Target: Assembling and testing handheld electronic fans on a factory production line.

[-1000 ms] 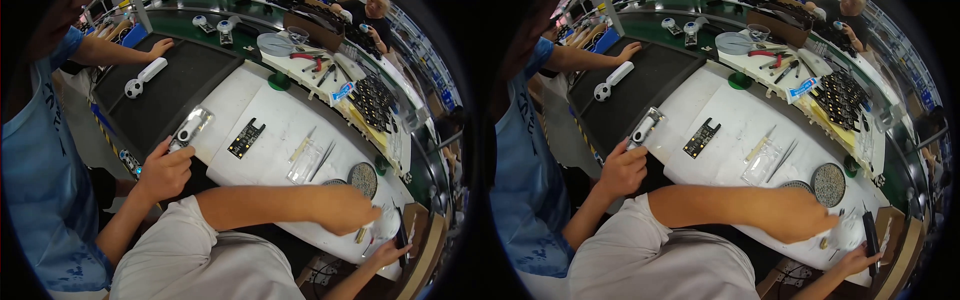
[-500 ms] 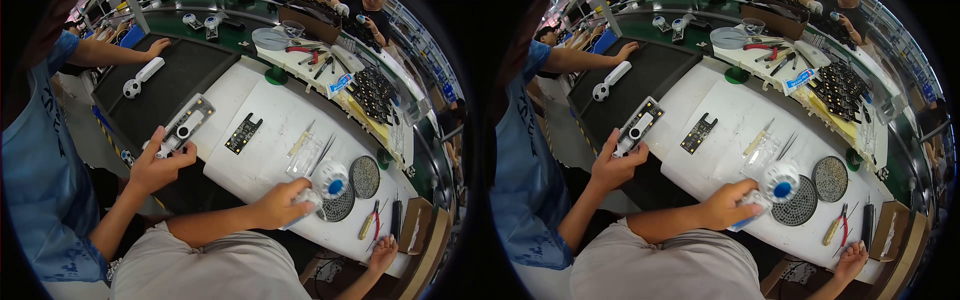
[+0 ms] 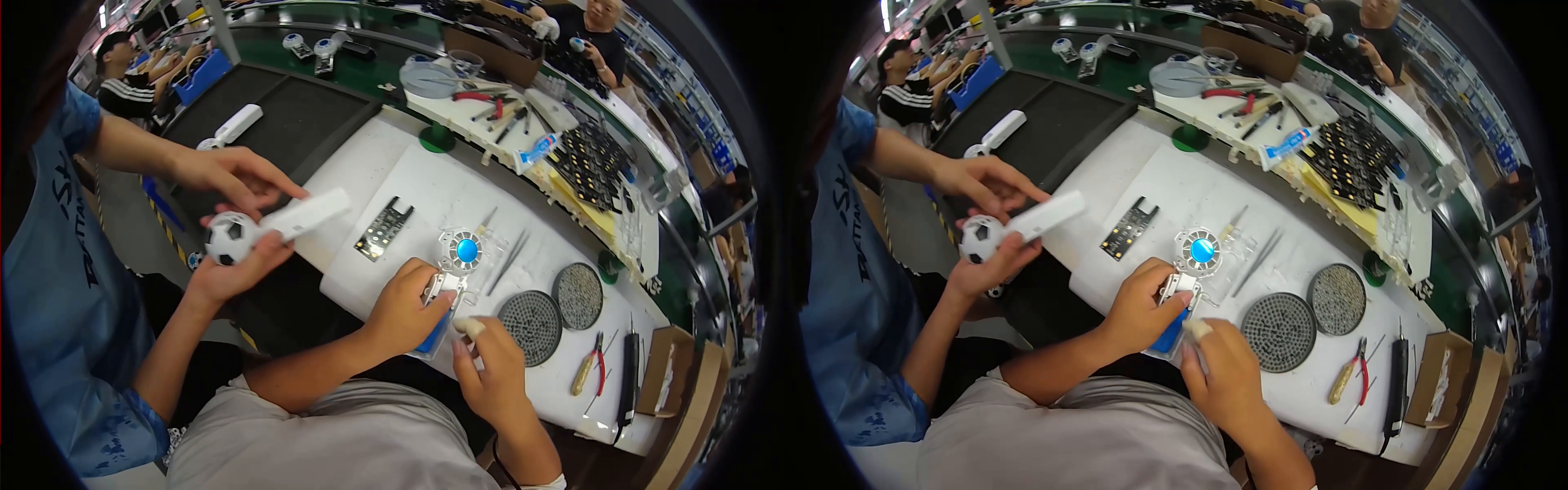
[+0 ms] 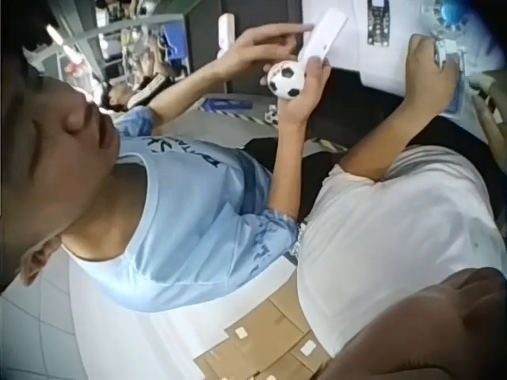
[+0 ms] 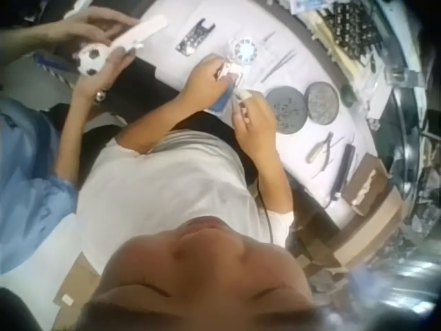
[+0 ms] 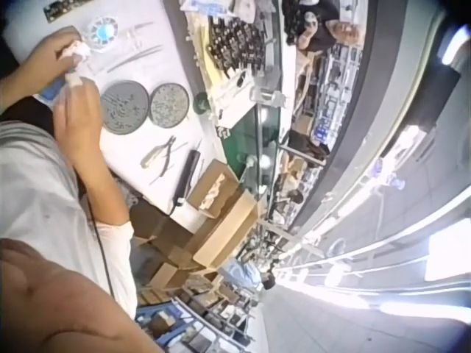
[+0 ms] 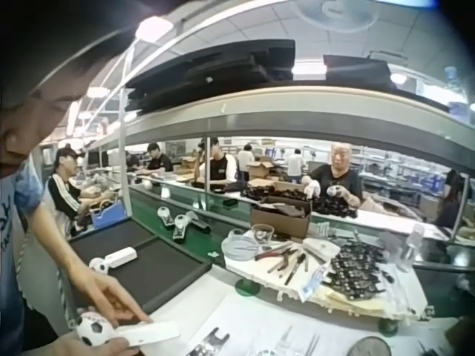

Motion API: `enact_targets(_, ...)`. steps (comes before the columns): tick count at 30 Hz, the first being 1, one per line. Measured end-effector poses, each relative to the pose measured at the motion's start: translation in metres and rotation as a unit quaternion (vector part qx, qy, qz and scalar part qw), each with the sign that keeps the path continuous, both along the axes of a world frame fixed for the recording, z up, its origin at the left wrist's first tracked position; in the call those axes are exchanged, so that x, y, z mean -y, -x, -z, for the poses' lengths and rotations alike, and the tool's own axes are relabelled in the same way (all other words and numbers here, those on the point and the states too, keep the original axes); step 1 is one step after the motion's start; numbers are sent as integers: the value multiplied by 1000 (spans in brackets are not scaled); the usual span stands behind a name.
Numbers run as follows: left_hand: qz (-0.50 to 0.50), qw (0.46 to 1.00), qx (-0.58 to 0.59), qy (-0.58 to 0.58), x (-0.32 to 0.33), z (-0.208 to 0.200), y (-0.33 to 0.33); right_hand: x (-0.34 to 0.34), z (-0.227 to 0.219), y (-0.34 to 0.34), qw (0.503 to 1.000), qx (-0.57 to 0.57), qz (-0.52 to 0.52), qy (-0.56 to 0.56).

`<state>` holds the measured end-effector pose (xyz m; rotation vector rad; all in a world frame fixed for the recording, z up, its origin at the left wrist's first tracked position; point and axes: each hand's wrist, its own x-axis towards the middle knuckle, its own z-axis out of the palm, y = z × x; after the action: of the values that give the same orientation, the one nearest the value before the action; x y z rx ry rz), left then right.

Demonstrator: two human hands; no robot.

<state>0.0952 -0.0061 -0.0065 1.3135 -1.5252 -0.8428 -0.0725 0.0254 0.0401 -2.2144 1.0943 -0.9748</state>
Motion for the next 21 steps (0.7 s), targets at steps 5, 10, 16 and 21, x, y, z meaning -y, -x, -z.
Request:
enact_targets(5,-87,972,126,181,7,3,-33,22,-3,-35,995,-91,-7,34)
enact_targets(10,-129,938,286,146,15,1,-56,30,6,-43,971,-208,-12,113)
enact_targets(16,-154,903,372,152,28,4,-59,42,-2,-44,964,-230,-3,131)
enact_targets(21,-101,927,345,107,35,3,-68,40,4,-56,966,-198,88,141)
